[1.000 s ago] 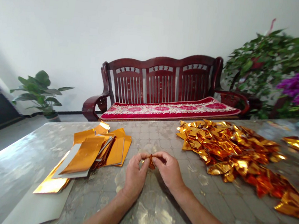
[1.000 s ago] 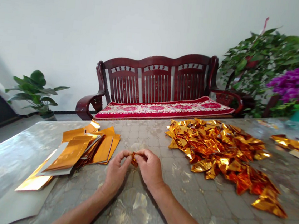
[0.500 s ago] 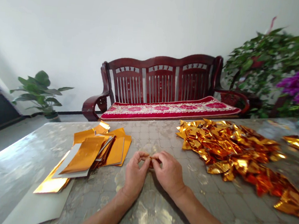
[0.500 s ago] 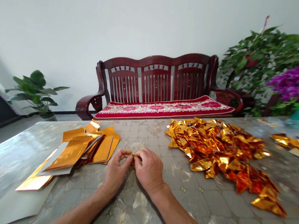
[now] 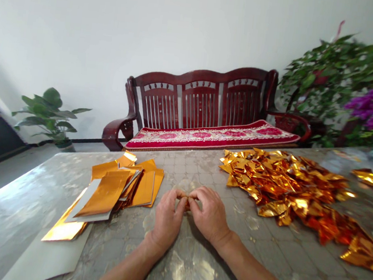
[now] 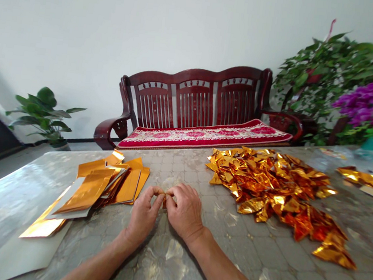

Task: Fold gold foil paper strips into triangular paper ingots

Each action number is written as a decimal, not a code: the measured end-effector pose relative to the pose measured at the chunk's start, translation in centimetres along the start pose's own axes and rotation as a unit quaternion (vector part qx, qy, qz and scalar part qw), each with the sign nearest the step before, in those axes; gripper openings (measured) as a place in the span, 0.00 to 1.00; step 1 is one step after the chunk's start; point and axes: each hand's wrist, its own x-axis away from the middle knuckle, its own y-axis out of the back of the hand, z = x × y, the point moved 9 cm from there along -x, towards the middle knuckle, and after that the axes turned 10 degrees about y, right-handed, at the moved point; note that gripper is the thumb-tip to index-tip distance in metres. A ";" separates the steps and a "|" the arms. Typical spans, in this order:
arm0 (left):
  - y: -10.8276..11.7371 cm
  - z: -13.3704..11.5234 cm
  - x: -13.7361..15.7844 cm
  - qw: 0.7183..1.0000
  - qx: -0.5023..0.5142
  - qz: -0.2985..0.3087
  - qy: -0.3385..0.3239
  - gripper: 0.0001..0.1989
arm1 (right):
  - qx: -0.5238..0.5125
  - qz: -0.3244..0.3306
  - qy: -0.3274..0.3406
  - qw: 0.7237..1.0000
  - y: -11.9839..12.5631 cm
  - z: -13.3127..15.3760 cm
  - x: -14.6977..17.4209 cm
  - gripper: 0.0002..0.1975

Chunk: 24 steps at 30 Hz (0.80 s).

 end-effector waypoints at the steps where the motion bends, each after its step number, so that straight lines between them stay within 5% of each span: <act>1: 0.0 -0.1 0.0 1.000 -0.004 -0.002 -0.003 0.04 | -0.004 -0.004 0.003 1.000 0.0 0.1 0.0 0.06; 11: 0.3 -0.5 0.2 0.996 -0.067 -0.025 -0.057 0.04 | -0.063 0.007 0.011 0.998 -0.4 0.0 -0.1 0.09; 19: 0.0 -3.2 0.9 0.968 -0.178 -0.030 -0.174 0.06 | -0.100 0.040 -0.034 0.994 -1.0 -1.6 0.2 0.06; 24: 1.1 -1.4 -0.2 0.988 -0.100 -0.052 -0.108 0.06 | -0.216 -0.034 -0.123 0.968 -0.6 -4.7 0.7 0.07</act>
